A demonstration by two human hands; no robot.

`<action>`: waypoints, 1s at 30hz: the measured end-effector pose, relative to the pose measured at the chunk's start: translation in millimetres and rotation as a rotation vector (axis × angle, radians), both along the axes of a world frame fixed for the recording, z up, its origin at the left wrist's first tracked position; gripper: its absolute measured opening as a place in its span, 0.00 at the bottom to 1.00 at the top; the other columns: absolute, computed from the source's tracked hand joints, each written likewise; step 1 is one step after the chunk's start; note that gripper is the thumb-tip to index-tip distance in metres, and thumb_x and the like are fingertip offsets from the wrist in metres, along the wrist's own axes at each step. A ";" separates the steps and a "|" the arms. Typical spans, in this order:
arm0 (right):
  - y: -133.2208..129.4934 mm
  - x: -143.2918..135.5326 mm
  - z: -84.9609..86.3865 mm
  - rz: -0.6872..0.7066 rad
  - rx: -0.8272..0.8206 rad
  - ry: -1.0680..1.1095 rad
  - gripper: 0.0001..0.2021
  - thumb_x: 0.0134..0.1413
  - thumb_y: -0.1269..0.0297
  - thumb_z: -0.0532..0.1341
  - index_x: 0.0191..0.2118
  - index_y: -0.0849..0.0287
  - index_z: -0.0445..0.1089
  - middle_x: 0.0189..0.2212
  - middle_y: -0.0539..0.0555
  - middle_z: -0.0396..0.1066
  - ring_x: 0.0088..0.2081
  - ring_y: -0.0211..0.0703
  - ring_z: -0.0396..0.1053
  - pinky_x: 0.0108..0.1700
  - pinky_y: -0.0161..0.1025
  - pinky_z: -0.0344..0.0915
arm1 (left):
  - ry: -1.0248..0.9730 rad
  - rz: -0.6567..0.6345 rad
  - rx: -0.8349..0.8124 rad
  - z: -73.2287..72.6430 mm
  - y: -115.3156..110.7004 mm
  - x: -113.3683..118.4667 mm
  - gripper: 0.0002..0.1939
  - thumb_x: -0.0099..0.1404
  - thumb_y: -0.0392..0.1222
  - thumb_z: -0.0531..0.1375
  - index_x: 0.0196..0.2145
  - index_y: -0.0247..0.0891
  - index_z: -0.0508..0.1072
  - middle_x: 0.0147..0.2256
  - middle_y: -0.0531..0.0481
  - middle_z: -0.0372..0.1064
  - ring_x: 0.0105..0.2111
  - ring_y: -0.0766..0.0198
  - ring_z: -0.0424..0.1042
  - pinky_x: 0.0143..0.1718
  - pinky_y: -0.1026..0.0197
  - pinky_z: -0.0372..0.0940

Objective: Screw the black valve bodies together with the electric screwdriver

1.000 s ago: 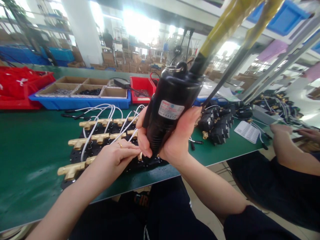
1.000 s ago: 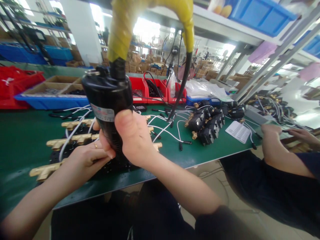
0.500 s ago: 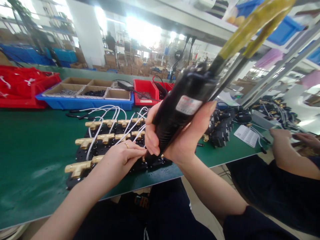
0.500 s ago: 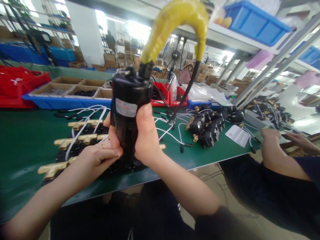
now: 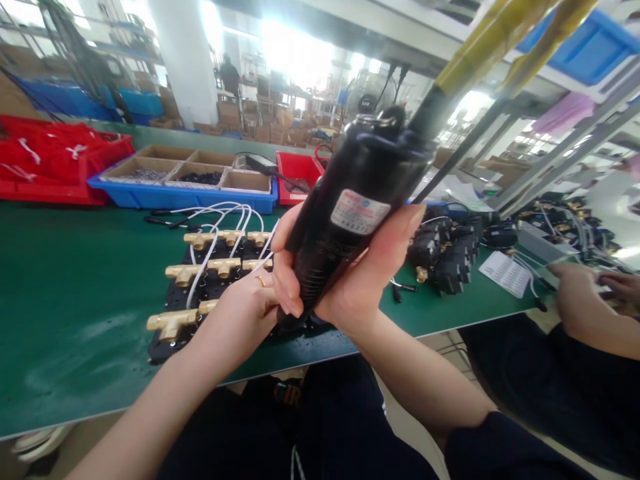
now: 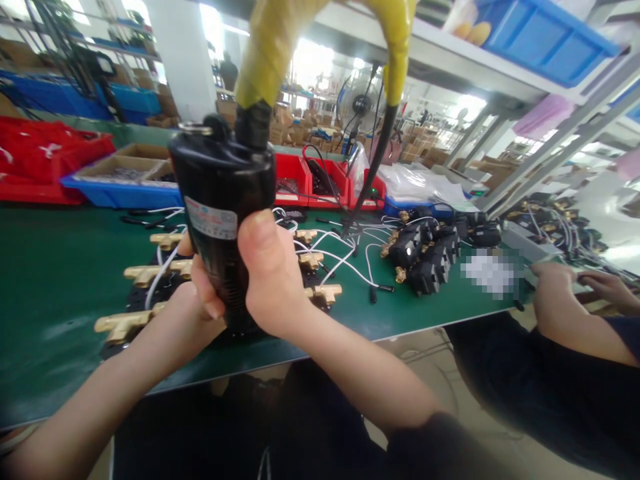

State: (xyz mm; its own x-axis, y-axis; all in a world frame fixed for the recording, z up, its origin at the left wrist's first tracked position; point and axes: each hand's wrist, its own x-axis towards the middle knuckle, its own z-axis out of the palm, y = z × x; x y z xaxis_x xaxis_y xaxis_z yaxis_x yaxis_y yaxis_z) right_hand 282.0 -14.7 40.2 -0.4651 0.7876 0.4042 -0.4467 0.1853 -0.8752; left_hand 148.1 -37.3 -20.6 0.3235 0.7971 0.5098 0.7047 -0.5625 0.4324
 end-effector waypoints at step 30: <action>0.1 0.7 5.7 -0.019 0.057 0.041 0.36 0.51 0.22 0.47 0.30 0.54 0.68 0.19 0.50 0.62 0.28 0.44 0.72 0.24 0.35 0.68 | -0.078 -0.076 -0.047 5.3 -0.9 0.0 0.16 0.59 0.28 0.53 0.26 0.40 0.79 0.27 0.53 0.77 0.25 0.64 0.69 0.37 0.64 0.67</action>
State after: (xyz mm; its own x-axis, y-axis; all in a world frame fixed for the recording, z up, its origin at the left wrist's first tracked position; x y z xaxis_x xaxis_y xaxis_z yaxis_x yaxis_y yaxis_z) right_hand 282.7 -14.6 45.9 -0.4322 0.7714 0.4670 -0.4778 0.2433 -0.8441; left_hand 148.1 -38.2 -15.3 0.3448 0.7952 0.4988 0.6236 -0.5912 0.5115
